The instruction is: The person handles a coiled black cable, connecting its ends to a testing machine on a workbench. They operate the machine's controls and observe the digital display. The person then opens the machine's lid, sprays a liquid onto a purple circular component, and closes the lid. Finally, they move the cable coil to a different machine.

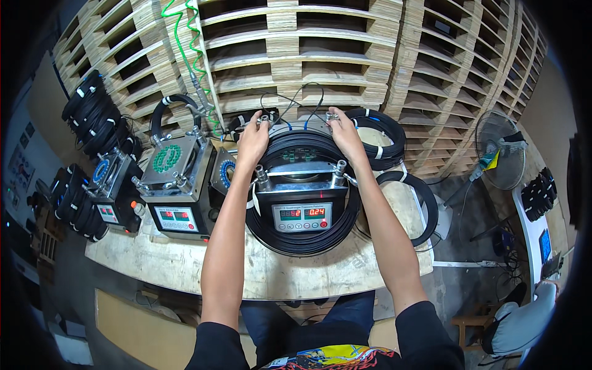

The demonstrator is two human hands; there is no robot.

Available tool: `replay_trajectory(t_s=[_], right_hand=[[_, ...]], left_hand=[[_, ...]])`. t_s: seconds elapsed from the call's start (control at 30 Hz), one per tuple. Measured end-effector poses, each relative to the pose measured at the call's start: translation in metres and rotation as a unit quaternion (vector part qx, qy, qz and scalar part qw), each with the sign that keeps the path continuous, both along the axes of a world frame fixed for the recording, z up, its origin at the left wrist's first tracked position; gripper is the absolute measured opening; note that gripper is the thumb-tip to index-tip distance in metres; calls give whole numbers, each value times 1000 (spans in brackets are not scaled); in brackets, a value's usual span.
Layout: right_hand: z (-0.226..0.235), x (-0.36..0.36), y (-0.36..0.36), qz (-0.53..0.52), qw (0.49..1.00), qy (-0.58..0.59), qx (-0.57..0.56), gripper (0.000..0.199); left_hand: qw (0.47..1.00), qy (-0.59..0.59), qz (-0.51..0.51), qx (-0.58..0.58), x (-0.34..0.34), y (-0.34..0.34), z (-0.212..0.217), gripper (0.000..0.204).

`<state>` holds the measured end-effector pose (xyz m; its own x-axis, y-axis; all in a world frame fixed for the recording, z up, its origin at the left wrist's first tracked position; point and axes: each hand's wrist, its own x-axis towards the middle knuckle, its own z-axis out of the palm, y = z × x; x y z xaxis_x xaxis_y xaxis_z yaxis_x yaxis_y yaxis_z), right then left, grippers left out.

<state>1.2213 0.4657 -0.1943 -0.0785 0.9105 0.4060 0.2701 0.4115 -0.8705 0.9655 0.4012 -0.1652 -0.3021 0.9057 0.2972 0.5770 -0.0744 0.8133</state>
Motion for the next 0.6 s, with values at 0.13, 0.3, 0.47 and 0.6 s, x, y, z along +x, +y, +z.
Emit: replay_trajectory(t_s=[0.13, 0.3, 0.47, 0.6], right_hand=[[1, -1, -1, -2, 1000, -1, -12, 43], [1, 0, 2, -5, 1000, -28, -9, 47], [7, -2, -5, -7, 999, -52, 10, 45], [8, -2, -6, 7, 999, -34, 3, 40]], left_hand=[[1000, -20, 5, -6, 5, -10, 9, 53], [999, -34, -7, -1, 6, -8, 8, 53], [1000, -23, -18, 9, -3, 3, -3, 58], [999, -35, -17, -2, -1, 4, -2, 59]])
